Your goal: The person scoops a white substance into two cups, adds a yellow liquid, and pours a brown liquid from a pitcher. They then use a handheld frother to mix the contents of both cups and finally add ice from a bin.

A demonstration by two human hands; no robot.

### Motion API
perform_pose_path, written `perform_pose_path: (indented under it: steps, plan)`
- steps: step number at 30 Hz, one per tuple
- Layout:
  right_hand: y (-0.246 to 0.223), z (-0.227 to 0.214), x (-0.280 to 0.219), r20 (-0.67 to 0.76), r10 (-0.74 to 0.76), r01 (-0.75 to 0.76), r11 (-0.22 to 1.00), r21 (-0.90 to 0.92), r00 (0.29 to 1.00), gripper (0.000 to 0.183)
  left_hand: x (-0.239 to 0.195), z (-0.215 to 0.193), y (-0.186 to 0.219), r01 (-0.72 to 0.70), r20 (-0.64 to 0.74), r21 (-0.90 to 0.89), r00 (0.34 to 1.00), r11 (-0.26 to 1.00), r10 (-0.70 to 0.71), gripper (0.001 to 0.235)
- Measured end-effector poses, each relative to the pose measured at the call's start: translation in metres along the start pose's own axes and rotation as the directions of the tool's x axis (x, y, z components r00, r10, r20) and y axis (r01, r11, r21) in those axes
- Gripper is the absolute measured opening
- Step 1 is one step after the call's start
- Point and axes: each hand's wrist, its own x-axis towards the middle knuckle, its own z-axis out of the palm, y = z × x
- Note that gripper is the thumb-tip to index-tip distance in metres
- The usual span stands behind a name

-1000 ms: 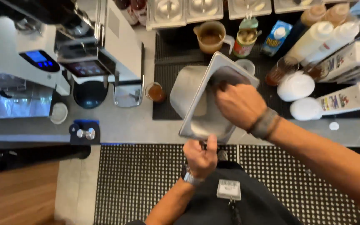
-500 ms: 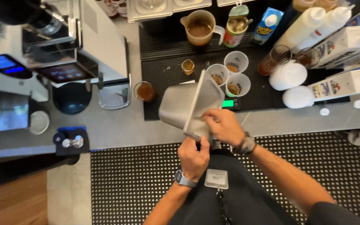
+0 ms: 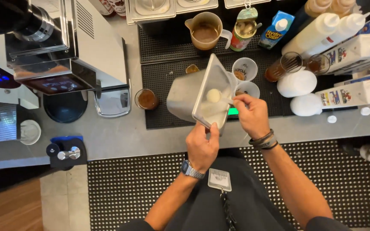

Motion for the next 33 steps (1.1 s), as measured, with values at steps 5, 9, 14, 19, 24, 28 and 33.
perform_pose_path:
  steps: [5,9,14,19,24,28,33]
  plan:
    - [-0.004,-0.026,0.020,-0.072,-0.008,0.009,1.000,0.019,0.997,0.014,0.020,0.002,0.000,0.087,-0.014,0.049,0.996,0.995,-0.087,0.019]
    - [0.033,-0.024,0.032,-0.066,-0.391,0.355,0.885,-0.302,0.918,0.008,0.024,-0.002,-0.015,0.135,-0.038,0.100,0.990,0.986,-0.132,0.019]
    - [0.072,-0.011,0.047,0.248,-0.800,0.640,0.208,-0.740,0.547,0.013,0.017,-0.002,-0.034,0.172,-0.064,0.089,0.984,0.981,-0.166,0.016]
    - [0.018,-0.022,0.029,0.130,-0.792,0.723,0.459,-0.516,0.596,0.014,0.006,-0.003,-0.048,0.109,-0.113,0.097,0.989,0.989,-0.097,0.011]
    - [-0.033,0.039,0.059,0.361,-0.690,0.746,0.400,-0.532,0.627,0.008,0.006,0.007,-0.025,-0.067,-0.122,0.169,0.989,0.983,0.088,0.010]
    - [-0.015,0.053,0.072,0.477,-0.489,0.657,0.695,-0.292,0.730,0.014,0.011,0.024,-0.017,-0.128,-0.095,0.126,0.986,0.984,0.141,0.007]
    - [0.025,0.048,0.067,0.467,-0.141,0.255,0.948,-0.192,0.873,0.033,0.018,0.039,-0.014,-0.186,-0.052,0.092,0.980,0.978,0.191,0.004]
